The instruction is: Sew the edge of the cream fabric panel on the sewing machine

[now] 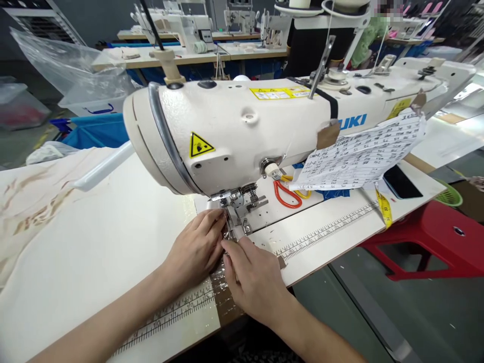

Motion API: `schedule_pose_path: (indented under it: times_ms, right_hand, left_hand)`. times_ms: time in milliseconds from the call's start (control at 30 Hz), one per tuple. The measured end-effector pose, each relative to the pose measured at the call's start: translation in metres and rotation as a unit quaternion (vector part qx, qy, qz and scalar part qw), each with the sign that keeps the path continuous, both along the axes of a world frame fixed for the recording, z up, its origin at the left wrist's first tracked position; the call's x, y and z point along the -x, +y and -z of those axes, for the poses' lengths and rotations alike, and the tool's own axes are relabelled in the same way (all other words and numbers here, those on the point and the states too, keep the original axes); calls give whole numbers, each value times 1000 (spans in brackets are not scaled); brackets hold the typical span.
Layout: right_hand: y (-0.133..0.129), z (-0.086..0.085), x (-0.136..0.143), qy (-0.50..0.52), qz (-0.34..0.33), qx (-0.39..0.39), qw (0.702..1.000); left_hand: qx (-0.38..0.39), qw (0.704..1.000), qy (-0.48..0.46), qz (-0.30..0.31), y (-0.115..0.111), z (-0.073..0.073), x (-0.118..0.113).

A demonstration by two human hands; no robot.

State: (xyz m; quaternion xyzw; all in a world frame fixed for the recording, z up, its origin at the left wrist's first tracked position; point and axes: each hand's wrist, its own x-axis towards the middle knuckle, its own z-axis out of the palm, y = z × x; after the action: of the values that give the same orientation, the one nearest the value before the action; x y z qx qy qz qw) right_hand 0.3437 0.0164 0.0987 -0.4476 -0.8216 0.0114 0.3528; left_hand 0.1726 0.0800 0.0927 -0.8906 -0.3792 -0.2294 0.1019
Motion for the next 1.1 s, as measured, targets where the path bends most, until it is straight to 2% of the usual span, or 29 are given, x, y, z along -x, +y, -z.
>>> schedule_pose_path:
  times_ms: [133, 333, 600, 800, 967, 1100]
  right_hand:
    - [5, 1, 6, -50, 42, -32, 997]
    - [7, 2, 9, -76, 59, -44, 994]
    - [6, 4, 16, -134, 95, -62, 985]
    - [9, 6, 21, -189, 130, -48, 972]
    - [3, 3, 17, -151, 110, -43, 981]
    - [-13, 2, 4, -48, 29, -6, 998]
  left_hand:
    - [-8, 1000, -8, 14, 2, -1, 2]
    - [-28, 1000, -6, 10, 1, -1, 2]
    - [-12, 1000, -15, -7, 3, -1, 3]
    - [5, 1000, -29, -7, 10, 0, 8]
    - [22, 999, -48, -6, 14, -2, 12]
    - [61, 998, -21, -13, -4, -20, 22]
